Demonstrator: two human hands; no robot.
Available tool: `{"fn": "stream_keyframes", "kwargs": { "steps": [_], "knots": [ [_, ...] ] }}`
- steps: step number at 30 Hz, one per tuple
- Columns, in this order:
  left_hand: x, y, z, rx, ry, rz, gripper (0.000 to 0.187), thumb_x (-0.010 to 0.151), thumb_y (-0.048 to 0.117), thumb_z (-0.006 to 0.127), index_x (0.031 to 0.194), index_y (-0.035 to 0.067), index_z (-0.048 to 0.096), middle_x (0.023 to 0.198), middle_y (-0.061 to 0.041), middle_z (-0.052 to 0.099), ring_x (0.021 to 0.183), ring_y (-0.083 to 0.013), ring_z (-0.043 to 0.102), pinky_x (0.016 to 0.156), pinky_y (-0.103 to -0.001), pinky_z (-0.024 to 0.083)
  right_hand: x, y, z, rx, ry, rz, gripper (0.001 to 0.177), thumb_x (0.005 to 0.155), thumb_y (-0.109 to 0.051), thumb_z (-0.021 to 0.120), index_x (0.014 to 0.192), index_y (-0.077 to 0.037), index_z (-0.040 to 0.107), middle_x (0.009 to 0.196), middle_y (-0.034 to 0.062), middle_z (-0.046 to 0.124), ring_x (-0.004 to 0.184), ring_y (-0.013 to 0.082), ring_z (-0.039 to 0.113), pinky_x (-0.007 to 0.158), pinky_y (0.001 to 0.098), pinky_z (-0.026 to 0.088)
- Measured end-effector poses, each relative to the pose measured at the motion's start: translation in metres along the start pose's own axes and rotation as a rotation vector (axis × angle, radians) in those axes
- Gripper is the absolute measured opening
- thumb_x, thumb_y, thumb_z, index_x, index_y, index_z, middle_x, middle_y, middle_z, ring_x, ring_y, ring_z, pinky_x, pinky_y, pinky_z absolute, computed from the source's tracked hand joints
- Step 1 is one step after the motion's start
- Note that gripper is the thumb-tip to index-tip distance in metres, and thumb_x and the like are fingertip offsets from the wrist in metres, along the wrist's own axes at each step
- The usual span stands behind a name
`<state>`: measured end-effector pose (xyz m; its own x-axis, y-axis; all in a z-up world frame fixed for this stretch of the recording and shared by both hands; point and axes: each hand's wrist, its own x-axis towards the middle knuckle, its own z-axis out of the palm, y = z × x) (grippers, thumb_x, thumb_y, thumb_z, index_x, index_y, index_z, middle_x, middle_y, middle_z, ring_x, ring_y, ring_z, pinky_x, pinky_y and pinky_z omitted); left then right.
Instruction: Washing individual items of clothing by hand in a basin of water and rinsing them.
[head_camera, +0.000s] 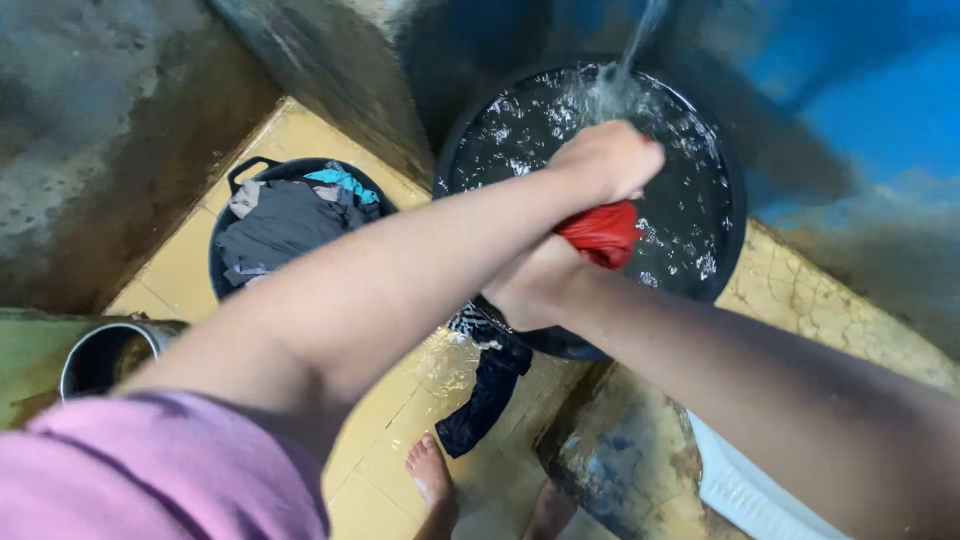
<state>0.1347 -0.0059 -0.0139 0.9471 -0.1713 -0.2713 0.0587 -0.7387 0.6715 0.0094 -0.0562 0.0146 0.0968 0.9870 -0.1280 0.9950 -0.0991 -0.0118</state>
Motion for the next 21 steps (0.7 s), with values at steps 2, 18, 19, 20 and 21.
{"fn": "stream_keyframes", "kwargs": {
  "steps": [2,18,19,20,21],
  "knots": [
    [0.015,-0.051,-0.004,0.158,0.018,0.127,0.032,0.08,0.036,0.058,0.085,0.01,0.077,0.084,-0.009,0.077,0.088,-0.0305,0.074,0.083,-0.044,0.055,0.013,0.0,0.002,0.026,0.031,-0.022,0.007,0.083,-0.02,0.066,0.082,-0.014,0.069,0.096,0.0041,0.067,0.094,0.027,0.062,0.072,0.0419,0.053],
    [-0.264,-0.399,-0.127,-1.463,-0.071,-1.216,0.05,0.083,0.06,0.05,0.116,0.029,0.069,0.12,-0.002,0.071,0.109,-0.0288,0.063,0.08,-0.05,0.045,0.234,-0.06,0.129,2.129,0.703,1.114,0.023,0.093,-0.022,0.061,0.1,-0.007,0.076,0.106,0.0106,0.076,0.097,0.0222,0.07,0.089,0.0358,0.055],
    [-0.275,-0.416,-0.125,-1.473,-0.056,-1.285,0.043,0.083,0.056,0.053,0.114,0.033,0.07,0.119,0.004,0.072,0.11,-0.0241,0.062,0.078,-0.044,0.045,0.252,-0.065,0.13,2.459,0.596,1.218,0.028,0.094,-0.026,0.058,0.109,-0.008,0.072,0.115,0.0079,0.078,0.104,0.0213,0.073,0.095,0.0362,0.056],
    [-0.28,-0.428,-0.121,-1.486,-0.035,-1.297,0.043,0.083,0.056,0.053,0.114,0.033,0.07,0.119,0.004,0.072,0.11,-0.0241,0.062,0.078,-0.044,0.045,0.267,-0.066,0.153,2.466,0.564,1.208,0.028,0.094,-0.026,0.058,0.109,-0.008,0.072,0.115,0.0079,0.078,0.104,0.0213,0.073,0.095,0.0362,0.056],
    [-0.286,-0.442,-0.117,-1.453,0.038,-1.351,0.041,0.084,0.054,0.053,0.114,0.032,0.071,0.119,0.006,0.072,0.111,-0.0225,0.064,0.08,-0.043,0.047,0.282,-0.069,0.177,2.55,0.45,1.121,0.035,0.093,-0.027,0.056,0.118,-0.007,0.069,0.119,0.0087,0.076,0.108,0.0234,0.072,0.098,0.0398,0.055]
  ]
}}
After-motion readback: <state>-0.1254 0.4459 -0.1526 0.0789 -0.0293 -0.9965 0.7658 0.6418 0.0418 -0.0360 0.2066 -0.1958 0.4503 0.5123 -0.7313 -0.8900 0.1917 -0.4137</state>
